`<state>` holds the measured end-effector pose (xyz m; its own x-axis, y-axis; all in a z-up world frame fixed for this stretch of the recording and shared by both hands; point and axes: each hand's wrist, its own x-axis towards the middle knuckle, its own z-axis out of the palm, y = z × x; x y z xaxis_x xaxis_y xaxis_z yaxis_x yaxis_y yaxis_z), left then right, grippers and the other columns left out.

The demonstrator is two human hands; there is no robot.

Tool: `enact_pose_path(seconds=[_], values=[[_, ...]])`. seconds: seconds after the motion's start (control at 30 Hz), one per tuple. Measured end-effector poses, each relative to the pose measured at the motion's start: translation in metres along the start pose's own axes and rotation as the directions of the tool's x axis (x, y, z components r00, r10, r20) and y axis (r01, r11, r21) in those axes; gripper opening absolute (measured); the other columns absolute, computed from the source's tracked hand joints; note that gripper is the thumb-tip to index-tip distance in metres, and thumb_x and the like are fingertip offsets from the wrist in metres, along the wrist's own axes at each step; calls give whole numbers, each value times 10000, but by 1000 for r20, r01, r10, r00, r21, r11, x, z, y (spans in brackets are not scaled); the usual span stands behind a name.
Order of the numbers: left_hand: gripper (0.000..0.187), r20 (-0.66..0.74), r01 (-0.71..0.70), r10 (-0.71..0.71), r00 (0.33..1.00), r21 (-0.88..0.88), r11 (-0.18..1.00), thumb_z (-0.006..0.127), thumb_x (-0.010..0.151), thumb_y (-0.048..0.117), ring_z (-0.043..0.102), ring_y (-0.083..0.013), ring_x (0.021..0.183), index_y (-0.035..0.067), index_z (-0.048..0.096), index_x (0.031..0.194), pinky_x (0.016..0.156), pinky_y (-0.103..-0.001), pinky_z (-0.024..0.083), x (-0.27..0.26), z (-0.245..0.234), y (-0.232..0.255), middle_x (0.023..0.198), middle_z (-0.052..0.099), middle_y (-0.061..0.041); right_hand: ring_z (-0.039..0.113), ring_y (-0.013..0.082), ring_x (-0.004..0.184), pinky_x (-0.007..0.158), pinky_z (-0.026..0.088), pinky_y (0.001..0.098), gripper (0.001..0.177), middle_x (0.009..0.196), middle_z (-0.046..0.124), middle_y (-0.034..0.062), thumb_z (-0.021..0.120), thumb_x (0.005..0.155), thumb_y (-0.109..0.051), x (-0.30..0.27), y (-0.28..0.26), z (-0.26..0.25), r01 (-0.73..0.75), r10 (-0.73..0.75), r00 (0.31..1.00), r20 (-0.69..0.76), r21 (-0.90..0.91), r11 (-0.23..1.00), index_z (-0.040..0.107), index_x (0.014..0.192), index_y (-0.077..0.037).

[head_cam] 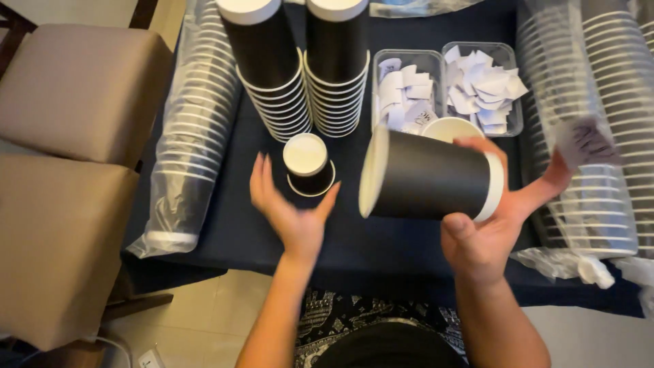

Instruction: Peeling adhesive labels and applying them to the side of black paper coffee cups.

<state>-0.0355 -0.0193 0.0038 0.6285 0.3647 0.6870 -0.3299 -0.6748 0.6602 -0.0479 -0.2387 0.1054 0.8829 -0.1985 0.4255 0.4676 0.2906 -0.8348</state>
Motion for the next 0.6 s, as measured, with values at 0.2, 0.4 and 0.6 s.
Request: enact_pose_path(seconds=[0.2,0.4,0.6], values=[[833,439,476,-186,879,-787,392,868,823,291,520,-290,1339,-7,406,1450,1207,-422,409,-47,4,84,1419,494,-182,571,283,1100,1033,487,375,1097,1245,513,245,816,753,-309,-22,2,0,-78,78,997,-21,-14,997,53,1541,-293],[743,685,699,-171,709,-648,303,839,766,276,586,-219,1238,32,500,1380,1150,-392,455,24,46,114,1363,616,-151,514,187,769,650,407,243,750,1077,510,194,666,952,-401,-1,7,-9,84,-66,995,73,-285,955,106,1425,-242],[808,555,497,23,831,-761,417,663,977,408,403,-272,1508,56,248,1574,1333,-420,292,99,56,106,1619,392,-178,680,313,913,669,614,329,235,1096,596,191,446,1156,-93,67,-28,-34,187,-170,982,77,-372,909,308,1344,-123]])
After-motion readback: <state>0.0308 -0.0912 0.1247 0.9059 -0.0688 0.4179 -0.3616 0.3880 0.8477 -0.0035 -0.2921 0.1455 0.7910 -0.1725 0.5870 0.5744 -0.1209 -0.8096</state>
